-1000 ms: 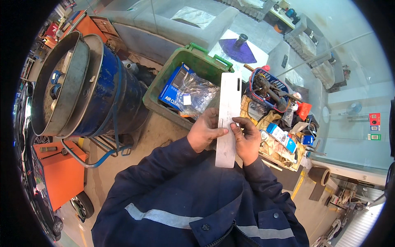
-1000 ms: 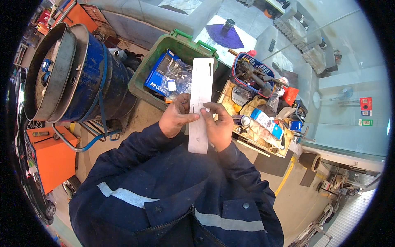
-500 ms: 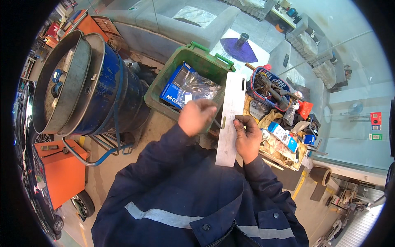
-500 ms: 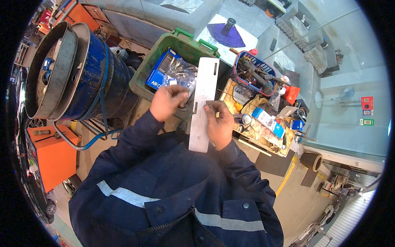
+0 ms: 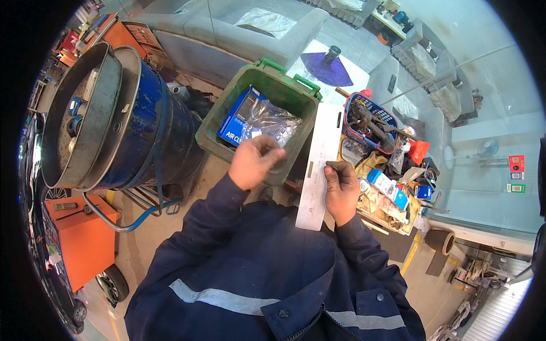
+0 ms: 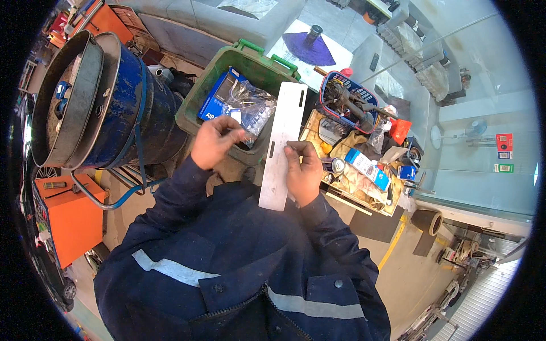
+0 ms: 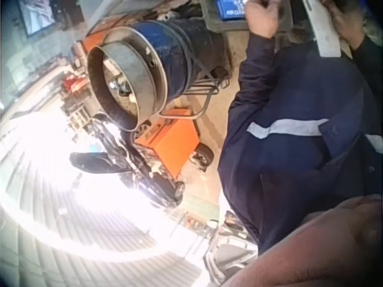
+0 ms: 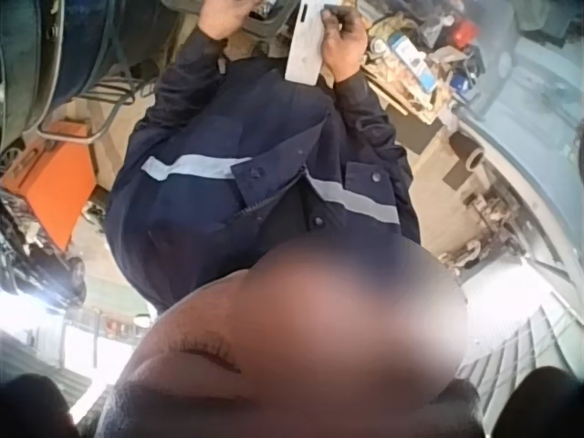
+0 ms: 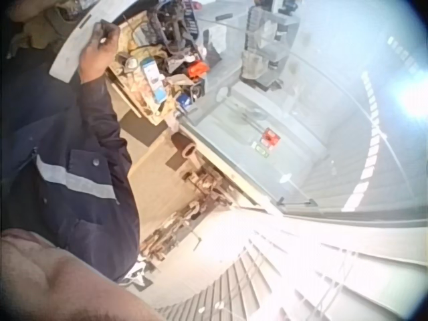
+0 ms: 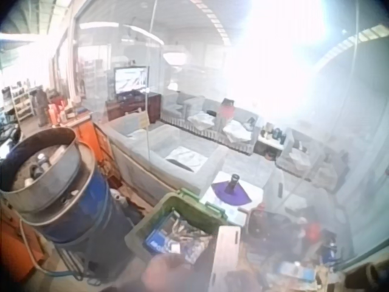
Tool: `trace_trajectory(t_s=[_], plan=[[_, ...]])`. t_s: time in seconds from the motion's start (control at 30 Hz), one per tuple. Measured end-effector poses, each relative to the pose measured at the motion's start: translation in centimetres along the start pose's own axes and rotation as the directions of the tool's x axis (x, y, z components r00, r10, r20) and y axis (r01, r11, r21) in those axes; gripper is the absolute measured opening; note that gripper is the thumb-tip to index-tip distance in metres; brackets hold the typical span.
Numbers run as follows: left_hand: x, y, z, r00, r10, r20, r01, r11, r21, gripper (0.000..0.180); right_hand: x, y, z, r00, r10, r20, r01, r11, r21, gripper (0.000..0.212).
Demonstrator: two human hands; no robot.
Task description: The person removes a yellow air filter from a car's engine bay, places it on a workbench, and installs a new white air filter into the engine compartment. The person uses a screwdriver to secure the engine cover after installation.
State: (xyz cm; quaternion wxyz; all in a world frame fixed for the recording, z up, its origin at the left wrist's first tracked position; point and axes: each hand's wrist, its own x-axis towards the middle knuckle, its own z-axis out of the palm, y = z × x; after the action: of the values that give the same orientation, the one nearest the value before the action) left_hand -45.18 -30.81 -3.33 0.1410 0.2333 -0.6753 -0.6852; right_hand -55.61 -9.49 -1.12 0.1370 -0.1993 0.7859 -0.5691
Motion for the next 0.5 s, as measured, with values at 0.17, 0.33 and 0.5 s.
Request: trace_trajectory(t_s=[0.17,0.33,0.5], plan=[[5.1,-2.9,-0.1,0.917,0.386,-0.096,-0.251,0.750,0.612,0.045,0.1,0.0,0.7,0.998,-0.012,0.068,0.008,0.999,0.051,0.013],[6.7,0.3,1.5,0.953,-0.229,0.200,0.299,0.822,-0.484,0.038,0.3,-0.4,1.0,0.993,-0.039,0.112,0.037,0.999,0.019,0.013],[7.7,0.4,1.4,0.877,-0.253,0.409,0.462,0.680,-0.569,0.036,0.3,-0.3,0.8,0.988,-0.020,0.152,0.026,0.999,-0.036,0.013]])
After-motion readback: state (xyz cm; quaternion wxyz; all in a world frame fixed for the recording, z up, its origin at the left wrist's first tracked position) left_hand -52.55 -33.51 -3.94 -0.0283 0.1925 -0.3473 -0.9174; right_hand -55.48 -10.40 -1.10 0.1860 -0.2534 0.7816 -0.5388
